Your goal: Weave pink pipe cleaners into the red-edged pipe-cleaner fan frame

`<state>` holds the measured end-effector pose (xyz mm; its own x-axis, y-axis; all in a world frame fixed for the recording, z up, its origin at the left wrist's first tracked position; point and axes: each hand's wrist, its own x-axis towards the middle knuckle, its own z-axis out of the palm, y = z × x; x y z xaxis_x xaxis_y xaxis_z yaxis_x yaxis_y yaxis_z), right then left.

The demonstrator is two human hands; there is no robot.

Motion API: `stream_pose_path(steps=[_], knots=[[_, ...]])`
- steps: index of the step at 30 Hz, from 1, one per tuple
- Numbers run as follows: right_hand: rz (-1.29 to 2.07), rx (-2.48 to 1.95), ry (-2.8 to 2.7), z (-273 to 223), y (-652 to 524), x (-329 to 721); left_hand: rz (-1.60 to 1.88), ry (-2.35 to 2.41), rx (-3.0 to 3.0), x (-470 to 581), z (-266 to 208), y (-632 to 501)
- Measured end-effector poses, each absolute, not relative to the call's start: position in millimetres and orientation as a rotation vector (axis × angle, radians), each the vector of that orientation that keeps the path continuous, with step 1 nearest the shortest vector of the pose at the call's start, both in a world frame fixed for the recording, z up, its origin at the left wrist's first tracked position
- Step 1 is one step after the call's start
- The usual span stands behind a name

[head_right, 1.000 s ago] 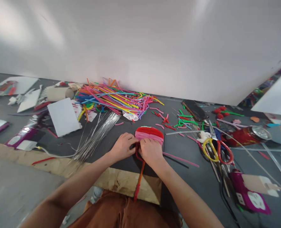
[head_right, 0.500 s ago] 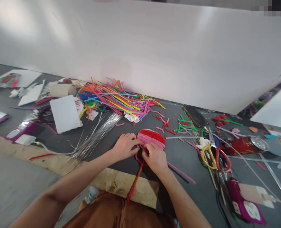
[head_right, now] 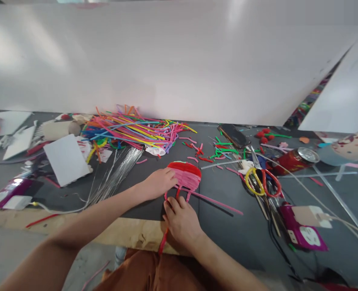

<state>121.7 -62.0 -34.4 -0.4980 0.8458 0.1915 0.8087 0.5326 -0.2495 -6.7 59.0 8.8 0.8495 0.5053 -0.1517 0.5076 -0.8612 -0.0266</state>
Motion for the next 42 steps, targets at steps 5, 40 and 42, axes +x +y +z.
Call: stream_pose_path(steps=[5, 40, 42], knots=[[0.205, -1.377, -2.483, -31.0, -59.5, 122.7, -0.363, 0.808, 2.976, 6.4, 17.9, 65.0], [0.163, -1.804, -2.316, -7.4, -23.0, 185.3, 0.068, 1.226, 2.614, -21.2, 1.1, 43.8], [0.212, -1.851, -2.355, -7.9, -18.3, 187.2, 0.224, 1.233, 2.552, -23.0, -7.6, 43.4]])
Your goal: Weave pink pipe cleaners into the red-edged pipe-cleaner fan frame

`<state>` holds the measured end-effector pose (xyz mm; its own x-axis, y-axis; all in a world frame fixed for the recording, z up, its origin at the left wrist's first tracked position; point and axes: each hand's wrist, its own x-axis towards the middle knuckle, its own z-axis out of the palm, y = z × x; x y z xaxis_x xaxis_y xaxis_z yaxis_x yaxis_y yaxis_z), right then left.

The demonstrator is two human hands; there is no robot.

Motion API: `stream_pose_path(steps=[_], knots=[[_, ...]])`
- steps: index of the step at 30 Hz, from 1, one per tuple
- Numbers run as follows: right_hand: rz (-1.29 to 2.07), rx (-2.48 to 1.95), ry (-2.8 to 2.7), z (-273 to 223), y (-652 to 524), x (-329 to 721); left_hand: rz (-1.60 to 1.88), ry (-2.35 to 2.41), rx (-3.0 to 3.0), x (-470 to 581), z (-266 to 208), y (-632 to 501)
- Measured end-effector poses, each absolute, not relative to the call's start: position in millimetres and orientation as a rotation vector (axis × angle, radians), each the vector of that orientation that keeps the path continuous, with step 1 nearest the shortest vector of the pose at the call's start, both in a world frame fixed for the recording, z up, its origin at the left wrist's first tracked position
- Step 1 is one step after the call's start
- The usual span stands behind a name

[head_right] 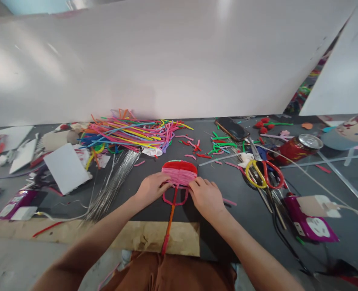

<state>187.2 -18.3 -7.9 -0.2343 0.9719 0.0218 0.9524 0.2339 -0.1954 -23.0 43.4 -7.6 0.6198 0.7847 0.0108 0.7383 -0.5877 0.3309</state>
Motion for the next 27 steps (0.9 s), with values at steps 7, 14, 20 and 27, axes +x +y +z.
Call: stream_pose_path(steps=[7, 14, 20, 27], knots=[[-0.039, -1.728, -2.514, -11.3, -6.1, 183.7, 0.551, 1.234, 2.477, -28.1, -26.8, 41.6], [-0.223, -1.654, -2.513, -4.4, 9.3, 181.3, 0.740, 1.220, 2.496, -28.8, -25.6, 42.3], [-0.142, -1.725, -2.557, -4.7, 22.7, 186.4, 0.529, 1.351, 2.462, -26.5, -24.8, 47.8], [0.681, -1.908, -2.238, 21.4, 35.0, 246.3, 0.536, 1.209, 2.396, -34.9, -22.4, 58.5]])
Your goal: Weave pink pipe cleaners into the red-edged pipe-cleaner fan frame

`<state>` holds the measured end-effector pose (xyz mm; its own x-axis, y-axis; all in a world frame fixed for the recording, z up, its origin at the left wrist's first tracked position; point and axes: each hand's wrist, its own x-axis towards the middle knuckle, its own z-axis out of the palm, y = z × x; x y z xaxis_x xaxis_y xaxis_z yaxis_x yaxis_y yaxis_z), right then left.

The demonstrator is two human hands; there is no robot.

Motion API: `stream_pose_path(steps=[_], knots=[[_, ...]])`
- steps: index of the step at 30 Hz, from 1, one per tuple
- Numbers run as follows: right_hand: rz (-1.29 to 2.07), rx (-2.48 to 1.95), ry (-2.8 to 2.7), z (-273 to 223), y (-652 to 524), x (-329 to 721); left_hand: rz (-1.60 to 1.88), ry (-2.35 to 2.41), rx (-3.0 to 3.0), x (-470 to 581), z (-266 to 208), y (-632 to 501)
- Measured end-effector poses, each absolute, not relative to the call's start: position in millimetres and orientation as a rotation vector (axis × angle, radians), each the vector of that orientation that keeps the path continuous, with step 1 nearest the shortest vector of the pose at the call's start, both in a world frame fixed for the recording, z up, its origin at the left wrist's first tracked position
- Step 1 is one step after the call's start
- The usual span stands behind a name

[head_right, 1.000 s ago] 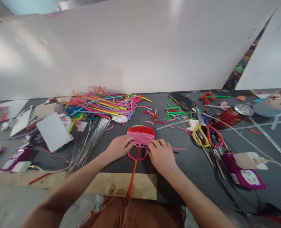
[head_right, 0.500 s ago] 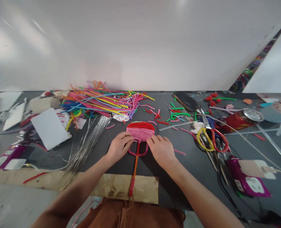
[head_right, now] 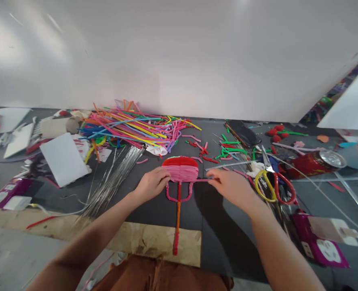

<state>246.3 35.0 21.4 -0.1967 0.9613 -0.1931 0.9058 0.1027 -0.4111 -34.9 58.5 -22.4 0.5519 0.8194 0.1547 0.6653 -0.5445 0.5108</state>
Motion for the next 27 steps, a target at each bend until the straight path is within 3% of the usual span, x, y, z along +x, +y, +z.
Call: stream_pose_path(steps=[4, 10, 16, 21, 27], knots=[[1.290, -1.656, -1.838, 30.8, 39.2, 284.0, 0.441, 1.160, 2.297, -39.7, -12.3, 66.2], [1.451, -1.382, -1.424, -5.7, 39.6, 255.0, 0.368, 1.131, 1.988, -46.7, -1.6, 75.6], [1.196, -1.569, -1.697, -22.0, 41.4, 215.6, 0.443, 1.059, 1.627, -59.1, -15.7, 80.3], [0.872, -1.408, -2.072, -23.7, 44.5, 204.9, 0.454, 1.047, 1.401, -53.9, -21.7, 81.4], [0.676, -1.397, -2.134, -32.1, 43.0, 196.4, 0.655, 0.988, 0.969, -57.3, -11.9, 73.6]])
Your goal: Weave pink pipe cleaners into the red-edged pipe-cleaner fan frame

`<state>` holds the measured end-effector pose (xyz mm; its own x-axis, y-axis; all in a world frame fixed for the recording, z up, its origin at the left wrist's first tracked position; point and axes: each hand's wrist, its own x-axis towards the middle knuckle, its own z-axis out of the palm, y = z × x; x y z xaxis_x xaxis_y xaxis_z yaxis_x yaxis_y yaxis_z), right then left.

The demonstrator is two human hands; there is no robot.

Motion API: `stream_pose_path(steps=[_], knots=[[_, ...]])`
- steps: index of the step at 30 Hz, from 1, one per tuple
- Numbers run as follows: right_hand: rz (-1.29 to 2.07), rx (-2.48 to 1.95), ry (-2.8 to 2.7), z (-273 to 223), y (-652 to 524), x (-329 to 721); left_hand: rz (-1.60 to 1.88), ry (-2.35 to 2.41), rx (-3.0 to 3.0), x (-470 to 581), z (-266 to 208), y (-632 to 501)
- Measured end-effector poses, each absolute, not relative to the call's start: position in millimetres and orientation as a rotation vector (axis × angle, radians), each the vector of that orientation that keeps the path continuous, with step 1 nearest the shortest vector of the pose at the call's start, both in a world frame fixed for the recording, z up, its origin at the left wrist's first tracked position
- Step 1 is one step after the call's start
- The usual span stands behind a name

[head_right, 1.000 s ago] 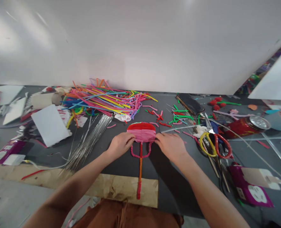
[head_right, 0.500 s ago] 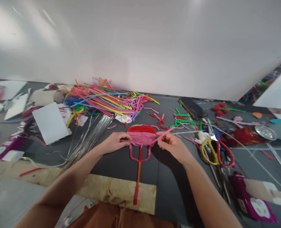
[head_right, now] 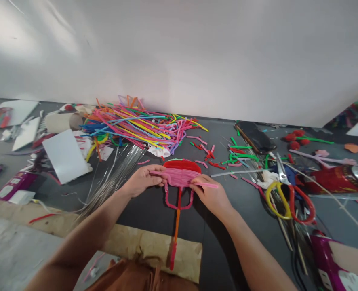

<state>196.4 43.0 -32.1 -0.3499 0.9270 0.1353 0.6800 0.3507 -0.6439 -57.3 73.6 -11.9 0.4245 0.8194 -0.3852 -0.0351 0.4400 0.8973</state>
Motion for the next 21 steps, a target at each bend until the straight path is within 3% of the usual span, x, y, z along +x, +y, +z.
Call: stream_pose_path(steps=[5, 14, 21], knots=[[0.622, -1.400, -2.148, -33.7, 38.4, 196.8, 0.631, 1.013, 1.055, -56.7, -12.6, 57.1], [0.565, -1.449, -2.189, -38.2, 36.9, 195.7, 0.787, 1.209, 2.342, -41.4, -24.8, 54.9], [0.548, -1.472, -2.188, -39.2, 36.4, 194.9, 0.724, 1.145, 1.949, -45.8, -15.2, 56.2]])
